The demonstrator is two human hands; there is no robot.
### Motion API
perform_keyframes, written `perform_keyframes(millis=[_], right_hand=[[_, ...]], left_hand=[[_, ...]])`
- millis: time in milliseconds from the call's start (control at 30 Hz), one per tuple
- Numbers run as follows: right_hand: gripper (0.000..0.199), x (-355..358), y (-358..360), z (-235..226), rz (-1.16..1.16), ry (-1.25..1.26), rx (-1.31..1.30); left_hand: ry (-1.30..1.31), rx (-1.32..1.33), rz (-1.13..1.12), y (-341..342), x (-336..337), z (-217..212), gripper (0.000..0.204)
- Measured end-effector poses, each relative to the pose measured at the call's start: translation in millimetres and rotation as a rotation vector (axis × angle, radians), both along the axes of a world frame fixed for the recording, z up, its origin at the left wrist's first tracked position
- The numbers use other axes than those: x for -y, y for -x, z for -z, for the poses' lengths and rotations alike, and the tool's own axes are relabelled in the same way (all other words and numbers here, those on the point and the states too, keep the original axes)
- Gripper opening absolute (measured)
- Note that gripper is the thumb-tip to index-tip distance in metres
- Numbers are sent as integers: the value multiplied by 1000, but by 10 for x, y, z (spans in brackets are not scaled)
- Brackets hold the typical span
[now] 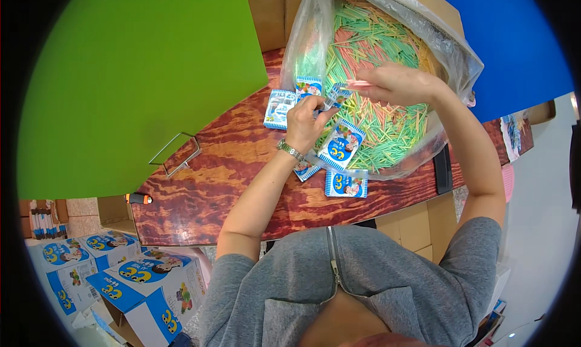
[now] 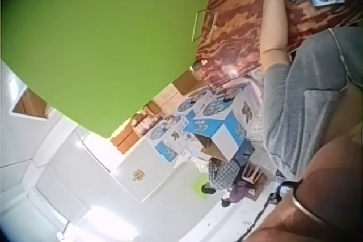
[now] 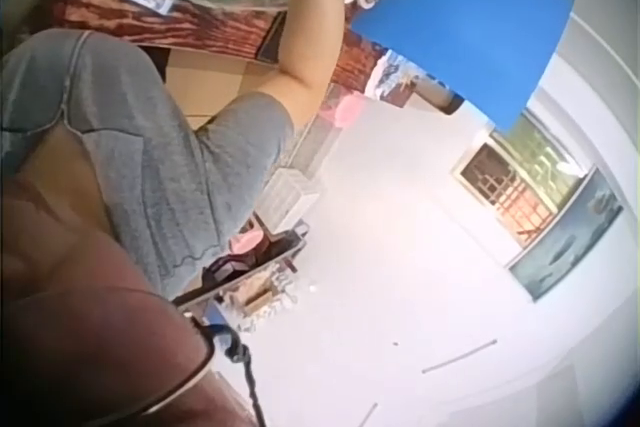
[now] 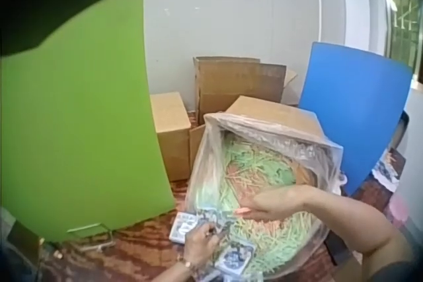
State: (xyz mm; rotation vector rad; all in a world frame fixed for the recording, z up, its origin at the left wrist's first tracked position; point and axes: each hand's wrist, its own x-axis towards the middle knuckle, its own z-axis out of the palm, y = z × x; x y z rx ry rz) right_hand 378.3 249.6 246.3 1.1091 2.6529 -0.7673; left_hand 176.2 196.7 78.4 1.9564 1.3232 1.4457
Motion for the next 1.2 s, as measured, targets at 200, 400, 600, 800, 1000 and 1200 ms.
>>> perform_keyframes(millis=[200,400,600,800,1000,1200], right_hand=[[32,-14,134,10,-124,-181,240],[36,64,375,-179,-73,-318,225],[51,19,85,102,-122,-367,-339],[53,93,194,617,94,-287,-429],[44,125,372,835,208,-230,-583],[21,-31,493,1038,305,-273,-547]], left_hand=[[-130,-75,26,20,24,-24,26],[-187,-100,48,49,4,-63,24],[-78,32,144,66,-38,-5,26],[-8,15,184,153,-16,24,25],[235,84,184,354,18,175,26],[283,330,96,487,-40,350,27]])
